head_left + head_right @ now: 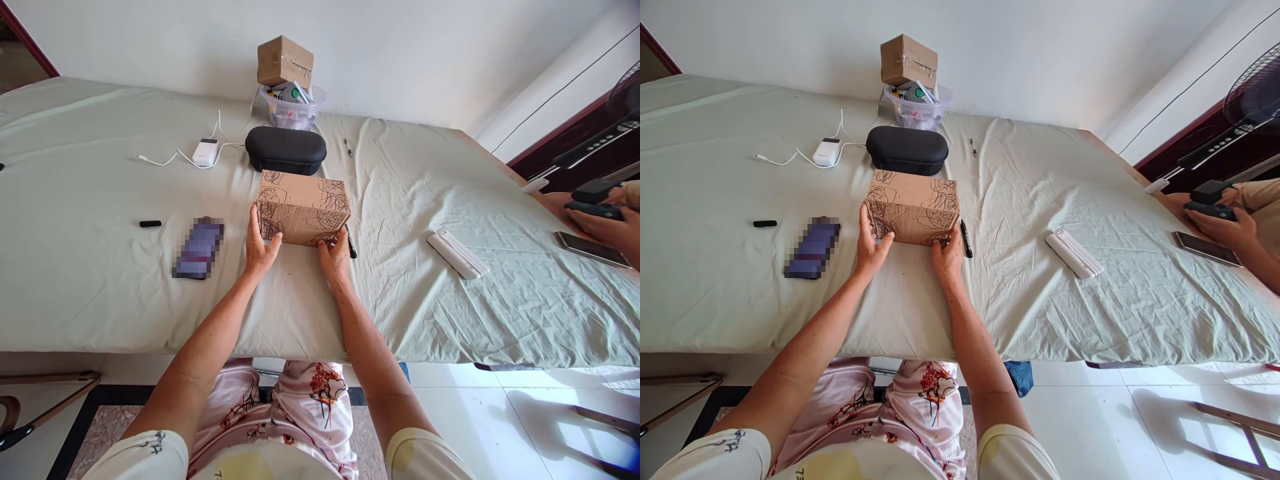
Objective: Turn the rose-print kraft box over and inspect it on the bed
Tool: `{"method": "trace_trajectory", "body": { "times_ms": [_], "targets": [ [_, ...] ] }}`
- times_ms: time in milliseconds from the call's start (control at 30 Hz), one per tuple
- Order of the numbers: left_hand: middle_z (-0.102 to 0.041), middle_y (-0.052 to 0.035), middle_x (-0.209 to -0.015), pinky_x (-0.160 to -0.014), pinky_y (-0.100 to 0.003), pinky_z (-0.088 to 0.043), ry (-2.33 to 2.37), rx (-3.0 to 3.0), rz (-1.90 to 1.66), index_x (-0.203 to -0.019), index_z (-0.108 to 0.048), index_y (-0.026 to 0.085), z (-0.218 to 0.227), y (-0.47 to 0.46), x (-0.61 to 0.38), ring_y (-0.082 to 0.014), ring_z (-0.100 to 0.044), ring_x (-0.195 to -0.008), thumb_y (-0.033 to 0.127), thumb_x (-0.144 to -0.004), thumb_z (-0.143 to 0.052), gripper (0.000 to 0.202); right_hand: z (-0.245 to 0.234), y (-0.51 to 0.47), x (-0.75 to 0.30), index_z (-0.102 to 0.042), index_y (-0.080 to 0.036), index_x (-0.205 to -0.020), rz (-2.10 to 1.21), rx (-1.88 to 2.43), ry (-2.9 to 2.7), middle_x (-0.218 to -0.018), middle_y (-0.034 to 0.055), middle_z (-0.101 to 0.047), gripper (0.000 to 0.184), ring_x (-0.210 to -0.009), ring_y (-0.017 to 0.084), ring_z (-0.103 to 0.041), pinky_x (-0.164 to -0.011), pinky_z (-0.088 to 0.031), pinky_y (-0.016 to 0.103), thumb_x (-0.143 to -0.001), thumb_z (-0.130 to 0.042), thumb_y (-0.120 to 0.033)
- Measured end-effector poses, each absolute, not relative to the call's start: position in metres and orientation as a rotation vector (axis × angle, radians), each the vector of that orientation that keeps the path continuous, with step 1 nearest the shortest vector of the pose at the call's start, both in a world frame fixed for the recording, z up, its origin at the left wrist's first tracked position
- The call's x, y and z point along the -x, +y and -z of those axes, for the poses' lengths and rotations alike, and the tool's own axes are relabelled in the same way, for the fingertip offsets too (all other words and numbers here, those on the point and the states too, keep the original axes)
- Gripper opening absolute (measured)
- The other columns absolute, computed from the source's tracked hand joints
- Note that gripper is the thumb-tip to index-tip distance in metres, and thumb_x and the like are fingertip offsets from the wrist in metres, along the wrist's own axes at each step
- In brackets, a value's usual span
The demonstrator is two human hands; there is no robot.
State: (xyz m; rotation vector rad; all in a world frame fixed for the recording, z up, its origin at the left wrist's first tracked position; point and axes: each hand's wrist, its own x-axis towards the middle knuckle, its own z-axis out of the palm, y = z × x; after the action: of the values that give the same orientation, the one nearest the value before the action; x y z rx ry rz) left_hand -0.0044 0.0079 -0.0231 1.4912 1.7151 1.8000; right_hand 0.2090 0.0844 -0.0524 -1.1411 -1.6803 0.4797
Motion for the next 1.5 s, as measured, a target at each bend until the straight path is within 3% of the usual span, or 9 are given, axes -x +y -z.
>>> {"method": "trace_trajectory", "body": {
  "times_ms": [167, 267, 367, 633, 833, 933, 1033, 1200, 1500],
  "targets": [
    [-0.041, -0.0168, -0.175, -0.133, -0.048, -0.042, 1.773, -1.531, -1.858, -0.173, -0.023, 0.025, 0.016, 0.004, 0.003, -0.0291, -0.042, -0.164, 0.055, -0.102, -0.065, 0.088, 0.035, 0.079, -0.207, -0.045, -0.023, -0.157, -0.541, 1.198, -1.532, -0.13, 0.0122, -0.069, 0.077, -0.096, 0.02, -0.066, -0.086, -0.061, 0.041, -0.082, -0.059, -0.035],
    [-0.059, -0.0182, -0.16, -0.11, -0.041, -0.06, 1.846, -1.531, -1.924, -0.171, -0.028, 0.024, 0.01, 0.0, 0.001, -0.0286, -0.063, -0.144, 0.06, -0.103, -0.061, 0.084, 0.02, 0.072, -0.206, -0.046, -0.025, -0.157, -0.526, 1.141, -1.479, -0.134, 0.0118, -0.067, 0.074, -0.097, 0.019, -0.067, -0.081, -0.061, 0.036, -0.086, -0.06, -0.042],
    [-0.064, -0.0191, -0.152, -0.097, -0.035, -0.063, 1.902, -1.568, -2.006, -0.167, -0.035, 0.022, 0.004, -0.004, 0.0, -0.0262, -0.07, -0.132, 0.065, -0.106, -0.054, 0.077, 0.008, 0.065, -0.205, -0.049, -0.026, -0.154, -0.476, 1.078, -1.44, -0.133, 0.0116, -0.067, 0.068, -0.099, 0.018, -0.068, -0.079, -0.06, 0.033, -0.091, -0.062, -0.046],
    [-0.068, -0.0192, -0.143, -0.107, -0.038, -0.058, 1.868, -1.705, -2.149, -0.149, -0.054, 0.018, -0.008, -0.009, 0.0, -0.0253, -0.069, -0.13, 0.062, -0.109, -0.045, 0.061, -0.004, 0.055, -0.211, -0.061, -0.027, -0.14, -0.362, 0.901, -1.437, -0.139, 0.0124, -0.063, 0.043, -0.12, 0.024, -0.066, -0.093, -0.06, 0.039, -0.103, -0.058, -0.047],
    [-0.064, -0.0196, -0.145, -0.124, -0.049, -0.046, 1.988, -1.739, -1.905, -0.137, -0.071, 0.018, -0.002, -0.006, 0.0, -0.0314, -0.06, -0.14, 0.057, -0.108, -0.048, 0.053, -0.004, 0.058, -0.212, -0.075, -0.023, -0.118, -0.027, 0.939, -1.546, -0.132, 0.0127, -0.067, 0.025, -0.126, 0.027, -0.067, -0.108, -0.057, 0.051, -0.106, -0.055, -0.033],
    [-0.054, -0.0204, -0.161, -0.131, -0.06, -0.034, 2.101, -1.795, -1.781, -0.133, -0.077, 0.022, 0.001, -0.006, -0.006, -0.0385, -0.049, -0.154, 0.045, -0.105, -0.054, 0.042, -0.003, 0.053, -0.205, -0.078, -0.027, -0.124, 0.143, 1.005, -1.661, -0.143, 0.0121, -0.066, 0.031, -0.137, 0.03, -0.062, -0.12, -0.047, 0.06, -0.105, -0.053, -0.028],
    [-0.045, -0.0152, -0.173, -0.136, -0.065, -0.019, 2.138, -1.951, -1.695, -0.136, -0.076, 0.028, 0.0, -0.009, -0.018, -0.0373, -0.035, -0.166, 0.028, -0.104, -0.054, 0.039, -0.003, 0.04, -0.192, -0.075, -0.03, -0.137, 0.275, 1.061, -1.842, -0.157, 0.0098, -0.061, 0.041, -0.153, 0.031, -0.051, -0.131, -0.032, 0.063, -0.106, -0.05, -0.027],
    [-0.056, -0.0141, -0.166, -0.137, -0.061, -0.021, 2.177, -2.243, -1.623, -0.144, -0.071, 0.027, 0.001, -0.012, -0.033, -0.0302, -0.041, -0.165, 0.024, -0.106, -0.05, 0.043, -0.003, 0.022, -0.173, -0.063, -0.028, -0.155, 0.365, 1.036, -2.078, -0.168, 0.0104, -0.052, 0.05, -0.161, 0.028, -0.041, -0.138, -0.017, 0.057, -0.109, -0.047, -0.026],
    [-0.054, -0.0148, -0.168, -0.136, -0.063, -0.022, 2.081, -2.215, -1.52, -0.148, -0.069, 0.029, -0.002, -0.013, -0.023, -0.0344, -0.04, -0.165, 0.02, -0.101, -0.056, 0.049, -0.004, 0.035, -0.186, -0.071, -0.03, -0.145, 0.366, 1.01, -1.875, -0.163, 0.0112, -0.055, 0.042, -0.157, 0.031, -0.046, -0.131, -0.032, 0.061, -0.108, -0.05, -0.027]
  ]
}}
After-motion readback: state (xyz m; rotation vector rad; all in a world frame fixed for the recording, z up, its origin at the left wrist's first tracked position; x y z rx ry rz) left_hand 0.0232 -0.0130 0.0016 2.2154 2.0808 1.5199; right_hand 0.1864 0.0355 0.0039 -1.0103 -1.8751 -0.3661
